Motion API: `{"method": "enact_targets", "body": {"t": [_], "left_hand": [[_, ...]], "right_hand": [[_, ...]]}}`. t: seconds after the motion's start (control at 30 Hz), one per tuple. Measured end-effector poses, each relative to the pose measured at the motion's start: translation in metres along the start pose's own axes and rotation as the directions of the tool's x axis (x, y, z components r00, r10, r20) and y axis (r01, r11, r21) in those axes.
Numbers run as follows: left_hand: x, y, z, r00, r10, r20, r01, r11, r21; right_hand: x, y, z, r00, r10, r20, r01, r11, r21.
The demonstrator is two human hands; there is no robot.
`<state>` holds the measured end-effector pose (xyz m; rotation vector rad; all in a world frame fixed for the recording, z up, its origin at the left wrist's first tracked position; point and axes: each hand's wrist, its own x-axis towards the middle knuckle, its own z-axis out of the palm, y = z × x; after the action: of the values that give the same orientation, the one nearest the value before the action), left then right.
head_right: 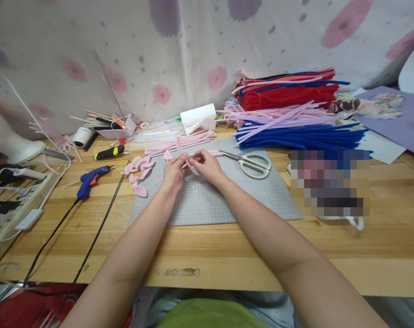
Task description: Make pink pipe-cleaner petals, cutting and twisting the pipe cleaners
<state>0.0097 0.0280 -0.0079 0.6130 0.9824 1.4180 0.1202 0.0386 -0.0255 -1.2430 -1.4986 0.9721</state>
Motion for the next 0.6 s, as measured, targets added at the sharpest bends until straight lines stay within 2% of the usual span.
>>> {"method": "enact_targets", "body": {"t": [0.13, 0.27, 0.37, 0.47, 0.53, 0.6], "left_hand": [[-0.002, 0.005, 0.001, 0.998, -0.049, 0.039, 0.051, 0.997, -0.053], [-0.003, 0.002, 0.002, 0.993, -0.093, 0.069, 0.098, 0.992, -0.077], [-0.003, 0.0, 0.002, 0.988, -0.121, 0.098, 0.129, 0.988, -0.081], [-0.002, 0.0, 0.002, 0.975, -0.186, 0.123, 0.195, 0.978, -0.07], [-0.002, 0.002, 0.0, 0.95, -0.267, 0.159, 0.278, 0.959, -0.049], [-0.002, 0.005, -0.002, 0.894, -0.378, 0.241, 0.387, 0.922, 0.008]], "right_hand": [[0.002, 0.0, -0.003, 0.998, 0.064, -0.008, -0.062, 0.983, 0.174], [0.003, -0.002, -0.004, 0.991, 0.136, -0.002, -0.131, 0.955, 0.267], [0.002, -0.003, -0.004, 0.989, 0.144, 0.033, -0.147, 0.93, 0.338], [0.002, -0.006, -0.006, 0.977, 0.196, 0.089, -0.215, 0.866, 0.451], [0.002, -0.008, -0.008, 0.964, 0.234, 0.126, -0.265, 0.808, 0.525], [0.002, -0.009, -0.011, 0.956, 0.238, 0.169, -0.292, 0.758, 0.583]]}}
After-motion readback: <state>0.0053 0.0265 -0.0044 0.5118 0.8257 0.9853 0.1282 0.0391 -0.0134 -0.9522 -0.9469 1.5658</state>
